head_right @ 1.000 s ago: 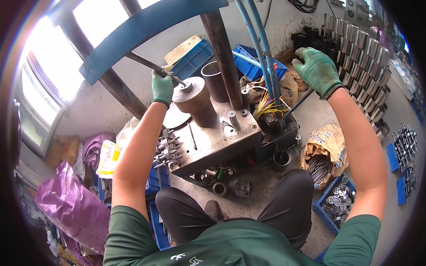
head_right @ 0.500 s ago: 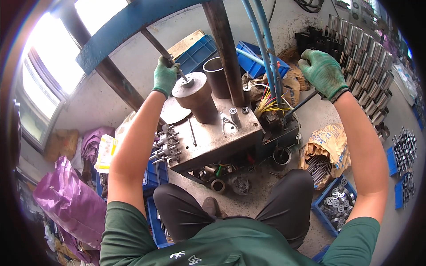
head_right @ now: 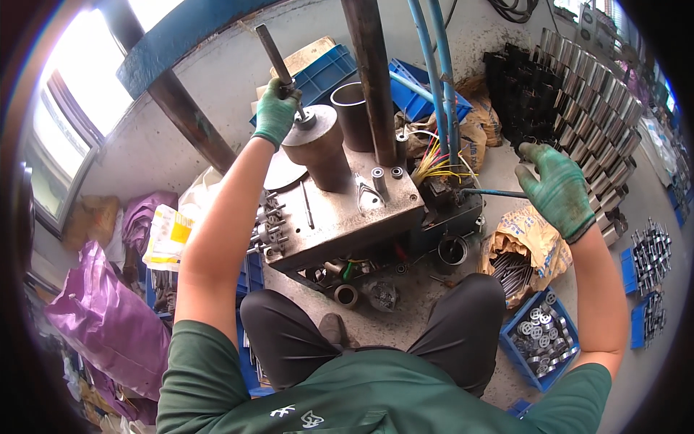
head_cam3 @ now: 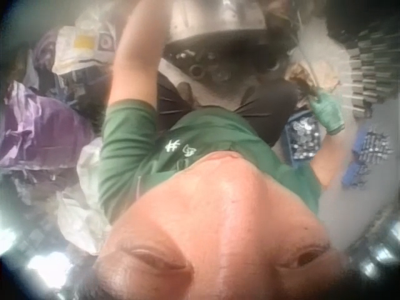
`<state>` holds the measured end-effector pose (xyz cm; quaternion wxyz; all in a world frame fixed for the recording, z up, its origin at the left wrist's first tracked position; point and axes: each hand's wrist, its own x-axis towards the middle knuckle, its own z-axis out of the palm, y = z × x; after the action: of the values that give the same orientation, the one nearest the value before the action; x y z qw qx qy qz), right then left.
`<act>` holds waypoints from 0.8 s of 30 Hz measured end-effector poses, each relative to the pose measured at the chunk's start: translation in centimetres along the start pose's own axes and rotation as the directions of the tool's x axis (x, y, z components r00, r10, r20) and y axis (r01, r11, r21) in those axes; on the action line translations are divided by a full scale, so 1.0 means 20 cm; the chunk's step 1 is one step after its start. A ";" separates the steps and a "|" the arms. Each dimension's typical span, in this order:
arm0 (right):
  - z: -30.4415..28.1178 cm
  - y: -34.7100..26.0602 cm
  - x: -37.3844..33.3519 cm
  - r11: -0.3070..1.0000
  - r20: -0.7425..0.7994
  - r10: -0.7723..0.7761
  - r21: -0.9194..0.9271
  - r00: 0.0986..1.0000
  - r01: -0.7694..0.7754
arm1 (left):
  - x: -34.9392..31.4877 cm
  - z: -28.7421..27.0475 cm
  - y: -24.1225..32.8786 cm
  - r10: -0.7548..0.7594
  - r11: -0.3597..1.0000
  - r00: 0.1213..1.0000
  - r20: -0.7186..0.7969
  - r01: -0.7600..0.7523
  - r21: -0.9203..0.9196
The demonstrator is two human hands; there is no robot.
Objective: The person uses a press machine to assemble metal components by hand, reaching for small gears and rods from nearby bins and positioning them in the machine's fixture.
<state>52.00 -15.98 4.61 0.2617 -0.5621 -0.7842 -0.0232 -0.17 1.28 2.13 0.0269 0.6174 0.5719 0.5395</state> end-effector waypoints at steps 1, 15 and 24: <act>-0.02 -0.01 -0.06 1.000 0.055 0.024 0.000 0.998 -0.024 | -0.03 0.02 0.05 -0.022 1.000 1.000 -0.021 0.021 -0.017; 0.01 -0.04 -0.38 0.984 0.580 -0.149 0.009 0.801 0.176 | -0.13 0.06 -0.01 -0.135 0.975 0.989 0.059 0.143 -0.173; 0.14 -0.06 -0.67 0.999 0.435 0.028 -0.026 0.900 -0.018 | -0.15 0.03 0.09 -0.190 0.976 0.980 0.068 0.196 -0.098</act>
<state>52.98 -27.09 -3.31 0.0740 -0.5650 -0.8160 0.0976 2.21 -1.26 1.10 0.1279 0.5722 0.5990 0.5454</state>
